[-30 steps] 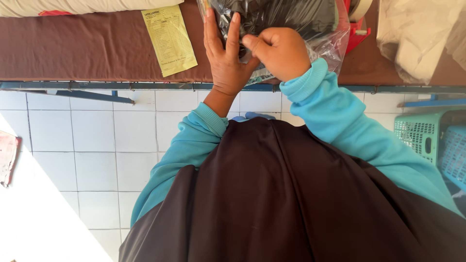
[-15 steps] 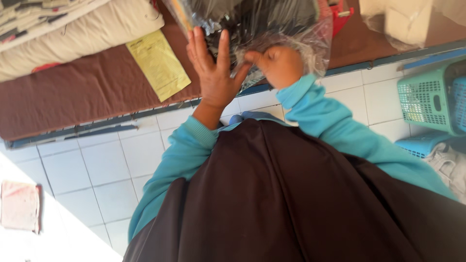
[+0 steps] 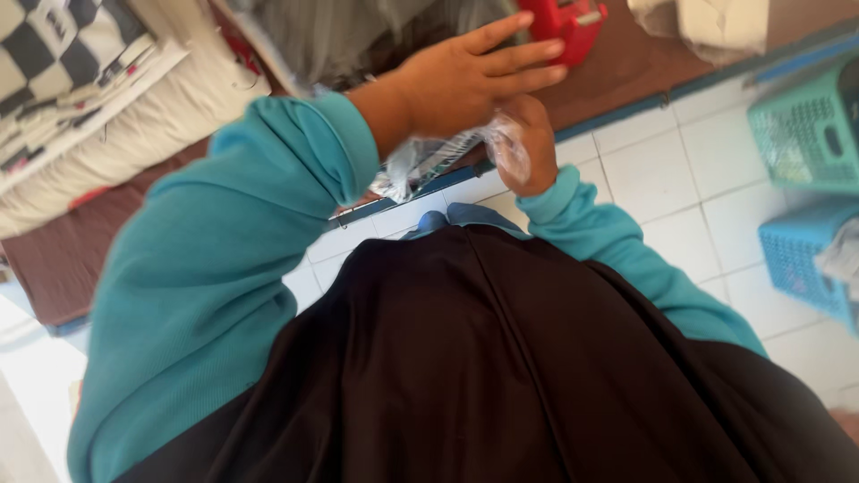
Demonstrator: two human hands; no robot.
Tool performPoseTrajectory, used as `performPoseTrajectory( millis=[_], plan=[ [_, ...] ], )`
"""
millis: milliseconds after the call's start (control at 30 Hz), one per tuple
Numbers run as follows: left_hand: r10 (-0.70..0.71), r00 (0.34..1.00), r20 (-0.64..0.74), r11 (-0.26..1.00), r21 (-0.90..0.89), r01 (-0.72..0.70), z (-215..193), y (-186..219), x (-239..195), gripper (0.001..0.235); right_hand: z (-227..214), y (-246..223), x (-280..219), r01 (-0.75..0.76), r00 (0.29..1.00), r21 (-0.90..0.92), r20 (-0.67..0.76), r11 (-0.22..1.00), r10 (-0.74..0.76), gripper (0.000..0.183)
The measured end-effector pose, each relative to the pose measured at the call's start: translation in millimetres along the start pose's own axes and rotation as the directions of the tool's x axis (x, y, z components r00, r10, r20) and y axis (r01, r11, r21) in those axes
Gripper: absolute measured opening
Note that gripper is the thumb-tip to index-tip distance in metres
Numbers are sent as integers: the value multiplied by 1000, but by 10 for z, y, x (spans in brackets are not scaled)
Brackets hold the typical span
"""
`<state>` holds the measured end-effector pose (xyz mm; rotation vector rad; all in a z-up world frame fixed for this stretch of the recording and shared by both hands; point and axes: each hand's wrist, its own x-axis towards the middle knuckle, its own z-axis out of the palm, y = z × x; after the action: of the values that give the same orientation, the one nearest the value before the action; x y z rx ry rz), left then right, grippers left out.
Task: The person places folded clothes into a plastic bag, seals the bag with adhesive tape using a red dispenser, and then writes on a yellow receipt with a marker before attaching it to the bag.
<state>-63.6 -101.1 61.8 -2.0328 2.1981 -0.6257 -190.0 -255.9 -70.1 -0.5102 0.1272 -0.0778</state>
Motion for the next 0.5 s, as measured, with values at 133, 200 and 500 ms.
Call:
performPoseTrajectory(
  millis=[133,200,500],
  plan=[
    [203,979,11,967,-158,-198,166,-107,-52,13,-773,-324,332,265,935,-829,346,493,80,21],
    [148,989,5,970,-194,-144,204,-59,-108,11,-825,-313,383,45,959,-835,190,548,210,17],
    [-54,995,84,895,-438,86,49,-13,-26,9,268,17,-172,563,647,-805,571,-189,-506,51]
  ],
)
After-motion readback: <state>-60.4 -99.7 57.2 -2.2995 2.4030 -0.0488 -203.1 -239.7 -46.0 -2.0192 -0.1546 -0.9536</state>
